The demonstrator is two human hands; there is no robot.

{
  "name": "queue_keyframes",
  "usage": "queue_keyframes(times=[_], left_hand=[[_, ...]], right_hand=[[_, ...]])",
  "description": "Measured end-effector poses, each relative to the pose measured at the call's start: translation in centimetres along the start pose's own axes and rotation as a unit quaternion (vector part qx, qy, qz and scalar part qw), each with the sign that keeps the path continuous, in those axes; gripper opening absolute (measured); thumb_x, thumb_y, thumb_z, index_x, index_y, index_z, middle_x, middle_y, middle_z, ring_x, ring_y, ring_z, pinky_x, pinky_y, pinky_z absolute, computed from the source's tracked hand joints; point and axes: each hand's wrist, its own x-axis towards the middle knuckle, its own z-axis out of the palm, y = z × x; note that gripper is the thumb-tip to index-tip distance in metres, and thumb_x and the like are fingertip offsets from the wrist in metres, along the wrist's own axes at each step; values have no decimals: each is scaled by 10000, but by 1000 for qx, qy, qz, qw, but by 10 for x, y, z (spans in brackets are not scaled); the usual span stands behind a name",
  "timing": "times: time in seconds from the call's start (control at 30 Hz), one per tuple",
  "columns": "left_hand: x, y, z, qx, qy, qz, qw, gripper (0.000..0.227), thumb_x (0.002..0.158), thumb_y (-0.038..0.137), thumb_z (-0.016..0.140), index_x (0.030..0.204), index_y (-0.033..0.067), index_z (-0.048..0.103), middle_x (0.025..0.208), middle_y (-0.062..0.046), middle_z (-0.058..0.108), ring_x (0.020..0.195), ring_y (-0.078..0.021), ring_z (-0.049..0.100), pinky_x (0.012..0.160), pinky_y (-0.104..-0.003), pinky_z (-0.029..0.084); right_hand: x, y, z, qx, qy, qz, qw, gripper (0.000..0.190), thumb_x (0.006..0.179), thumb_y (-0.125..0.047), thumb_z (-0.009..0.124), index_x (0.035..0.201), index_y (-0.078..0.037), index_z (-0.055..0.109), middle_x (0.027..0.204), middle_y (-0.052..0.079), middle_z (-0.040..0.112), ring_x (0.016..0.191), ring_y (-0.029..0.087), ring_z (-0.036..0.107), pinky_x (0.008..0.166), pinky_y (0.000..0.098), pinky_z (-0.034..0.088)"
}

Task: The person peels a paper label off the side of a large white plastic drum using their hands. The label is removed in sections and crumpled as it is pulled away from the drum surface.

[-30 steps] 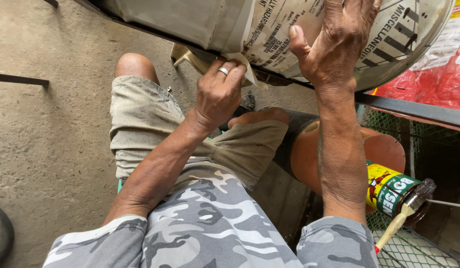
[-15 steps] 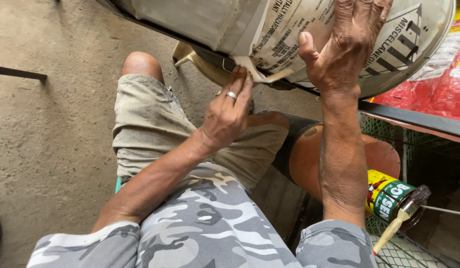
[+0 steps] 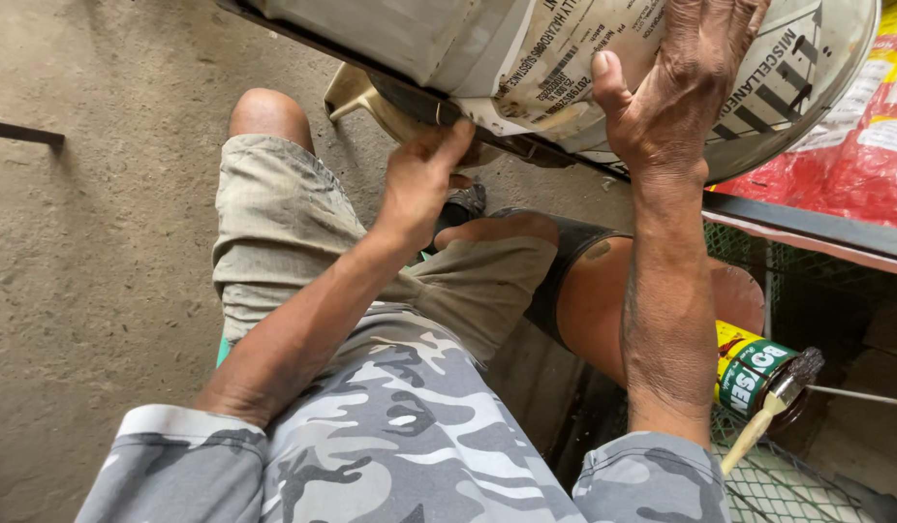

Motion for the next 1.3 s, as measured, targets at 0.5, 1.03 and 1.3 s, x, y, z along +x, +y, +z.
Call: queue_keyframes(times=[0.5, 1.03, 1.3], left_hand=[[17, 0, 7, -215, -18, -101, 971, 392, 895, 418, 765, 918, 32, 700, 835, -98, 762, 736, -183, 745, 569, -288, 567], [22, -5, 11, -323, -44, -124, 937, 258, 924, 316, 750, 953, 65, 697, 815, -44, 723, 785, -140, 713, 629, -280, 547], [26, -22, 19, -336, -6, -115, 935, 237, 882, 268, 801, 964, 64, 710, 830, -46, 713, 771, -149, 677, 689, -284, 536]], right_hand=[[-11, -17, 11, -118, -46, 75, 989, 787, 1065, -622, 444, 1673, -125, 381, 1725, 244, 166, 1649, 379, 150, 1355, 533, 60], [-29, -59, 41, -79, 48, 56, 994, 933, 1025, -746, 258, 1722, -137, 138, 1747, 56, 88, 1615, 202, 53, 1336, 432, 17], [-33, -55, 42, -115, 20, 54, 992, 930, 1041, -768, 243, 1695, -119, 119, 1746, 78, 62, 1647, 226, 32, 1331, 425, 4]])
